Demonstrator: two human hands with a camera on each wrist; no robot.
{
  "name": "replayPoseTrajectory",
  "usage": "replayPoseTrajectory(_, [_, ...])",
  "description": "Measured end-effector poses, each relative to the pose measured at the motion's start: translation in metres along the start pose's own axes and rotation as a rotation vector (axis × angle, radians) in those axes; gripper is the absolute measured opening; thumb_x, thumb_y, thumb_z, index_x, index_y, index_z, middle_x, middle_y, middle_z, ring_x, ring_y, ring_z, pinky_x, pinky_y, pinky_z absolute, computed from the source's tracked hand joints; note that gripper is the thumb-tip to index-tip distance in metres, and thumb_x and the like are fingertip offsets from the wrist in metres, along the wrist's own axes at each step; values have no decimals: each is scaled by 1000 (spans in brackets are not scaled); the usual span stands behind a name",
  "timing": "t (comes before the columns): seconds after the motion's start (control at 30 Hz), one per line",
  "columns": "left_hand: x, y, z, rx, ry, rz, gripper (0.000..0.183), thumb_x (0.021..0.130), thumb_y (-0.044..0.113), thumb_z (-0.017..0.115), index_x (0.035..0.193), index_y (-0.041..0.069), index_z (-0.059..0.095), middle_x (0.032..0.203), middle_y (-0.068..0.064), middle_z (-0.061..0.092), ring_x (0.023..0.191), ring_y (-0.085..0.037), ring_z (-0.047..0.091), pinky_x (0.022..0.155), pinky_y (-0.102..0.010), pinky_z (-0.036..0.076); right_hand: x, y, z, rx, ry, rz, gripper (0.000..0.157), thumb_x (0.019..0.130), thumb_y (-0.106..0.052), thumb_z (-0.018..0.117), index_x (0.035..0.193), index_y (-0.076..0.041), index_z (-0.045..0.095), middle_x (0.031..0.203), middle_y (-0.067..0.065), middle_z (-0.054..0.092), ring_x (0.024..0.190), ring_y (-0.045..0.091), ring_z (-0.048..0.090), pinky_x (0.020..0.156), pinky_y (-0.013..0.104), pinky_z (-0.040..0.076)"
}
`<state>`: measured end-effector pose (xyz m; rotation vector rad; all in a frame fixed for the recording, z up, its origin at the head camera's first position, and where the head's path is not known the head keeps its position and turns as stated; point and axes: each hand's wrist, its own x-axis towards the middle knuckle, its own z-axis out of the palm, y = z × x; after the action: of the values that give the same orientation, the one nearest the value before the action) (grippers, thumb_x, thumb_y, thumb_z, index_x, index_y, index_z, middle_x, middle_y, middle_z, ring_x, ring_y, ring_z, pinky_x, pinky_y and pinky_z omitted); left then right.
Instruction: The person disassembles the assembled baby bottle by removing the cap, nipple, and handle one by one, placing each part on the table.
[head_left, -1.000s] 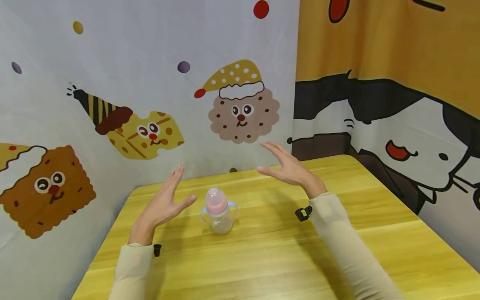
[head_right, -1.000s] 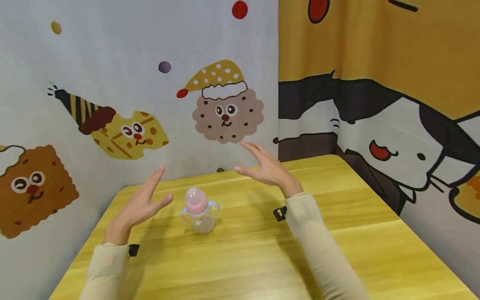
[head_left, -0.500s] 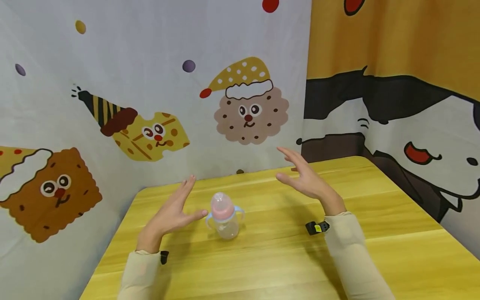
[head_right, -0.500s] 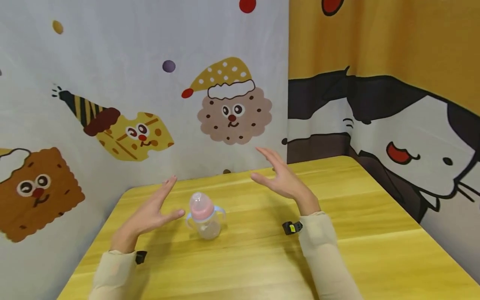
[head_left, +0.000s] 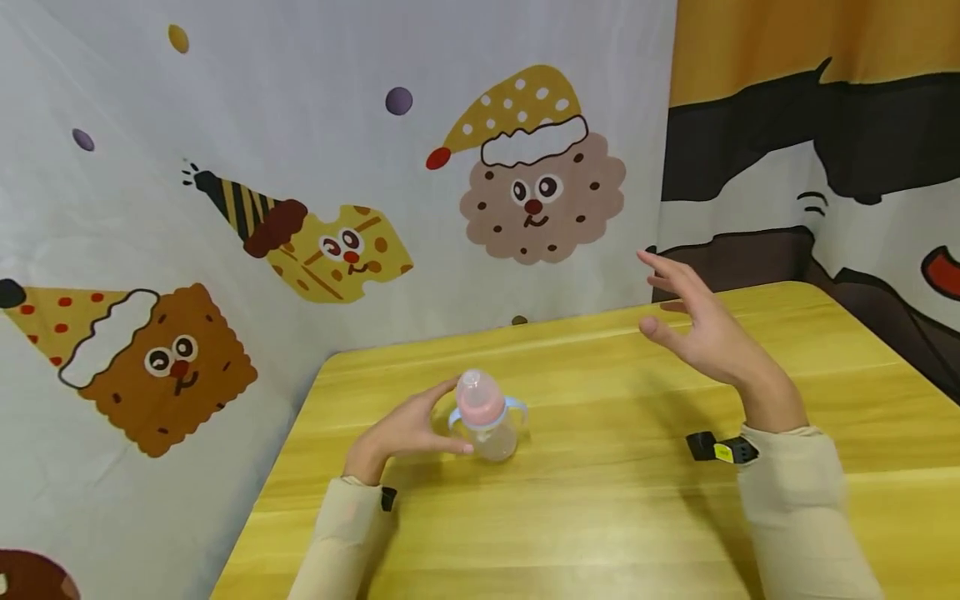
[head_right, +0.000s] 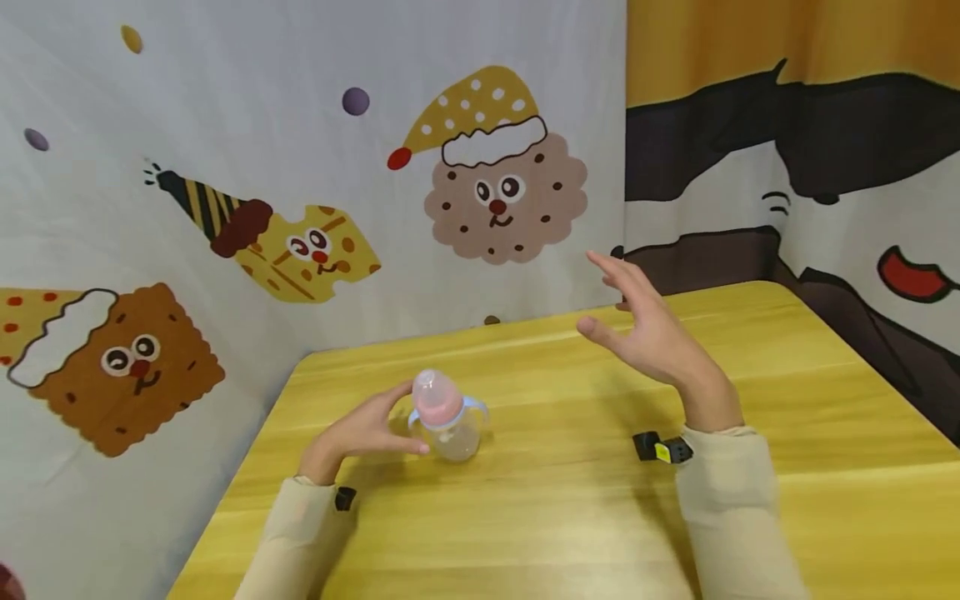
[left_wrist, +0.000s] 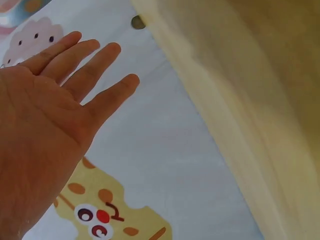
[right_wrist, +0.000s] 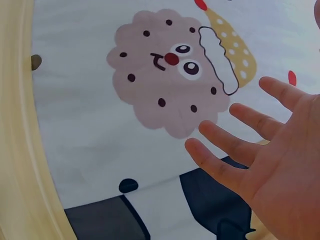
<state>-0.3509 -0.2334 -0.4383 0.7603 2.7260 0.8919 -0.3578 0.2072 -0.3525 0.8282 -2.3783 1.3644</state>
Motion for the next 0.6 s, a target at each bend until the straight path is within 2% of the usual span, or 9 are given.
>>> replayPoseTrajectory(0.1, [6,-2,6,5,-4,17,107,66,61,81,152,25,30,152,1,39,139,-22,38,109,-48,36,-1,-2,-4,-9,-2,5,76,93,-19,64,154,-35,22,155,-2,25,139,34,33,107,43,33])
replayPoseTrajectory(0.2, [7,-4,6,13,-8,17,105,66,61,82,151,25,32,151,3,41,138,-20,40,109,-47,37,1,-5,-4,-21,-5,-4,78,92,-18,66,155,-34,22,155,-1,26,138,34,33,105,24,30])
replayPoseTrajectory(0.27, [9,-4,8,7,-13,29,103,67,59,82,151,27,33,150,5,42,137,-18,40,109,-46,37,1,-7,-5,-21,-4,5,79,91,-18,67,154,-35,22,155,-2,25,137,34,33,105,25,29])
replayPoseTrajectory(0.4, [11,-6,8,4,-33,73,97,68,56,83,149,33,34,148,10,43,136,-13,42,110,-42,37,1,-9,-5,-5,-5,36,82,90,-19,69,153,-40,22,156,-5,24,137,34,32,109,43,27])
replayPoseTrajectory(0.43, [13,-7,11,2,-31,86,96,68,56,83,148,34,34,147,12,44,135,-11,42,110,-41,37,0,-10,-6,-9,-10,41,83,89,-19,70,153,-41,21,156,-6,24,137,34,32,109,43,27])
replayPoseTrajectory(0.47, [14,-8,13,4,-27,101,95,68,56,83,148,35,35,146,13,45,134,-11,43,110,-41,37,1,-10,-6,-12,-13,42,84,89,-19,70,153,-42,21,156,-6,23,137,33,32,109,43,27])
replayPoseTrajectory(0.6, [17,-10,18,-4,-17,120,93,66,57,84,145,38,38,142,17,48,132,-6,45,110,-37,37,2,-10,-5,-19,-14,44,86,88,-17,72,152,-42,22,156,-7,23,137,32,32,107,25,25])
